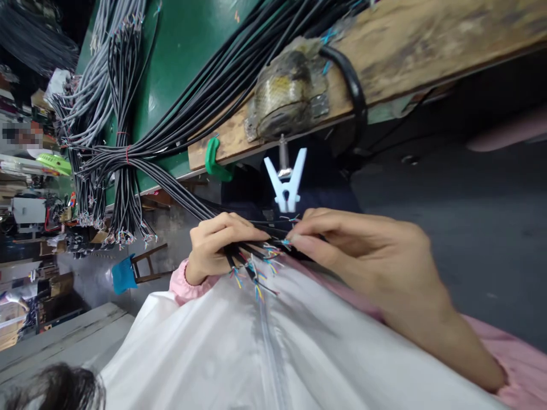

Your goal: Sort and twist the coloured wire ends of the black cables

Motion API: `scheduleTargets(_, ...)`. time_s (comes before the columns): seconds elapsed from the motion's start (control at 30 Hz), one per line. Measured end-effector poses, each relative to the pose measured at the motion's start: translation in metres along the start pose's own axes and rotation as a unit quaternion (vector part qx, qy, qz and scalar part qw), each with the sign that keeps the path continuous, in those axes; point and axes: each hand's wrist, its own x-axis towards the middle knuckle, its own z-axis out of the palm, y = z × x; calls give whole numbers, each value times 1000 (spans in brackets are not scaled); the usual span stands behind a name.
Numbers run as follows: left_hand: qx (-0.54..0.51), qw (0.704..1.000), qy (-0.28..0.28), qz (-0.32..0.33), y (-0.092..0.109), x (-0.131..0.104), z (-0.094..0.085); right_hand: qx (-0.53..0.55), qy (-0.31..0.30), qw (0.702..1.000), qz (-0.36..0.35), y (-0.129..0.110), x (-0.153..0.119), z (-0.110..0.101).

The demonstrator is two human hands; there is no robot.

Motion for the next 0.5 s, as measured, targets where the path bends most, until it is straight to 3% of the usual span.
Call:
scheduleTargets(0.1,-20,1000,15,10,-2,-1,3,-14,10,1000,2,3,-5,0)
scheduleTargets(0.23,-38,993,101,45,0,4,4,-41,29,996,-71,2,-6,1)
scheduleTargets(0.37,12,999,49,-10,0,-2,8,-70,18,980,-186,-5,-8,3)
scheduleTargets(0.5,45,998,30,-27,0,-7,10,-79,-15,974,-214,-10,-10,4)
